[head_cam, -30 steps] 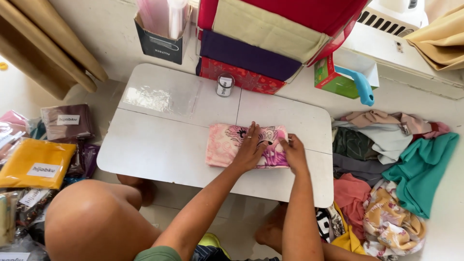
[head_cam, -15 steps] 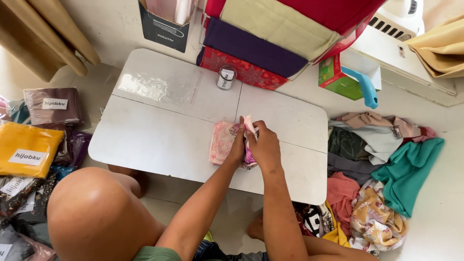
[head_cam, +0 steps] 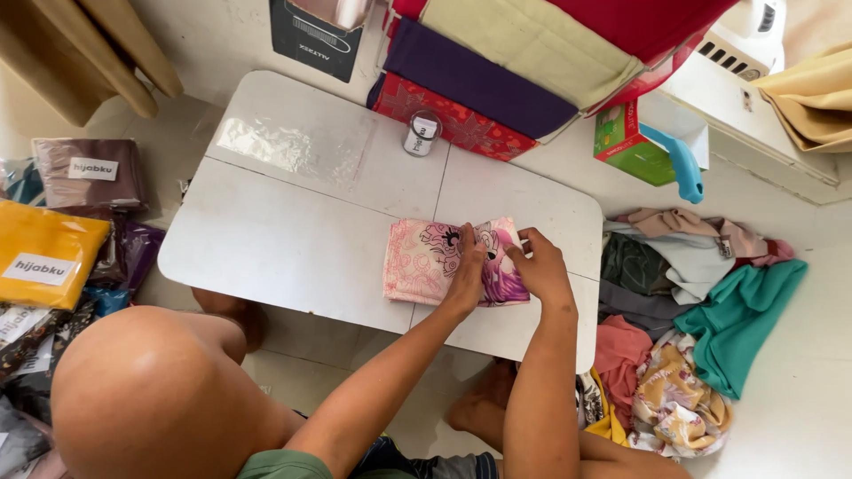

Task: The person cleans a piece of floral fabric with a lint roller, folds it multiple times by hand, and places it inside a clear plastic bag.

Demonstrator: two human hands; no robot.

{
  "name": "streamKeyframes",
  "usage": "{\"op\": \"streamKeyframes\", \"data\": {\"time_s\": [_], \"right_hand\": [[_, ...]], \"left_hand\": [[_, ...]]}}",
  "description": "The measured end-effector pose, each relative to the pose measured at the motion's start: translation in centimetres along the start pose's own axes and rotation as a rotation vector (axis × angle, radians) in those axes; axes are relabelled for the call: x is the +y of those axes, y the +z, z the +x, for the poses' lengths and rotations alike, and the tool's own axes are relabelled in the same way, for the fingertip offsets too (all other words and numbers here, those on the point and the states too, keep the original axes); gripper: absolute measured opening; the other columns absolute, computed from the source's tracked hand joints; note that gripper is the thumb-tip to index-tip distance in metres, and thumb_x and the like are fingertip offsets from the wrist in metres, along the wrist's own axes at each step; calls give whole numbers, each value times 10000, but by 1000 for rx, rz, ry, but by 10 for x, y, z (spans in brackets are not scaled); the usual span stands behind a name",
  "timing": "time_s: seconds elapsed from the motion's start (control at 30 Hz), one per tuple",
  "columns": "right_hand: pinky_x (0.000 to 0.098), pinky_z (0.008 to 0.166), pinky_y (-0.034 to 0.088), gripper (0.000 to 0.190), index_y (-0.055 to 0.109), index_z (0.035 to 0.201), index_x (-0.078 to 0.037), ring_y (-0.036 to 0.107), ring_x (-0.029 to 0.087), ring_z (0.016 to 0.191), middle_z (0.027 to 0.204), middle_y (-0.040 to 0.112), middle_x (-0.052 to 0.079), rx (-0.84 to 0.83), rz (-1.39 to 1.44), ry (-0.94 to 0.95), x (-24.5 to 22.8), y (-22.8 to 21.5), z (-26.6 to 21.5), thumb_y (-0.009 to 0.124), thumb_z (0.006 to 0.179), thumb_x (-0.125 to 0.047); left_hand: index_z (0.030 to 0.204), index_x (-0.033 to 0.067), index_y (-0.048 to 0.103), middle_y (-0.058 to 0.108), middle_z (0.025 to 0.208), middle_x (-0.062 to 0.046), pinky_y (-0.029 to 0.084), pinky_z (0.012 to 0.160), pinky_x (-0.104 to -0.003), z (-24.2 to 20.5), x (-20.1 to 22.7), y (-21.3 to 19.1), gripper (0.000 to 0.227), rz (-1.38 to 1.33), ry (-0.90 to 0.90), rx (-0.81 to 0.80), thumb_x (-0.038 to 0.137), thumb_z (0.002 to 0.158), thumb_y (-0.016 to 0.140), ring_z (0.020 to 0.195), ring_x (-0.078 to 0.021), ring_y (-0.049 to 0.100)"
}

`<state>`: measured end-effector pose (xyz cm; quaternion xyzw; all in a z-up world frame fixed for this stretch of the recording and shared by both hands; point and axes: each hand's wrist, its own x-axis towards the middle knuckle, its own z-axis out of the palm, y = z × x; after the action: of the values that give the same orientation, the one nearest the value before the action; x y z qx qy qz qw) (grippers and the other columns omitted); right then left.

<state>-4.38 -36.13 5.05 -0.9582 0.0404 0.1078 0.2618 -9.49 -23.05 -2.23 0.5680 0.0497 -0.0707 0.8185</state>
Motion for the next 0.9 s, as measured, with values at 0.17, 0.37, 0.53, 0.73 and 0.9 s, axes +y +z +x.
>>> {"op": "streamKeyframes", "data": {"time_s": [0.17,0.37,0.53,0.73,0.9], "right_hand": [[423,746,533,239,695,1153,-104,701,313,809,907,727,171,29,163,4,34,11,7,665,933,-192],[400,681,535,211,700,1123,-108,677,269,726,871,717,158,23,206,-72,-9,13,-6,684,927,-184],[438,693,545,220,709,1095,-131,707,314,752,864,722,153,8,161,-110,-41,27,-9,701,900,-233],[500,793,577,230,698,1088,-189,747,370,900,906,759,103,-2,-10,-109,-87,52,-21,677,889,-303],[497,855,570,248,676,1114,-221,744,355,946,944,759,76,-1,-88,-109,-106,95,-27,655,901,-347]], "left_hand": [[1646,39,-67,-86,1708,-245,-37,1266,-503,5,-7,13,807,285,17,-104,578,1076,123,1580,-392,-69],[1646,79,-101,-52,1708,-242,9,1277,-529,6,0,10,811,-35,-63,25,603,1061,101,1577,-399,-19],[1629,31,190,259,1648,-279,210,1254,-537,12,9,-14,680,-187,-17,284,440,1102,323,1529,-440,244],[1604,113,353,351,1635,-220,309,1215,-554,28,28,-86,670,-419,-162,123,518,1072,405,1496,-425,354],[1561,199,442,514,1556,-97,517,1055,-321,23,5,-133,790,-740,-113,7,728,975,395,1319,-236,598]]}}
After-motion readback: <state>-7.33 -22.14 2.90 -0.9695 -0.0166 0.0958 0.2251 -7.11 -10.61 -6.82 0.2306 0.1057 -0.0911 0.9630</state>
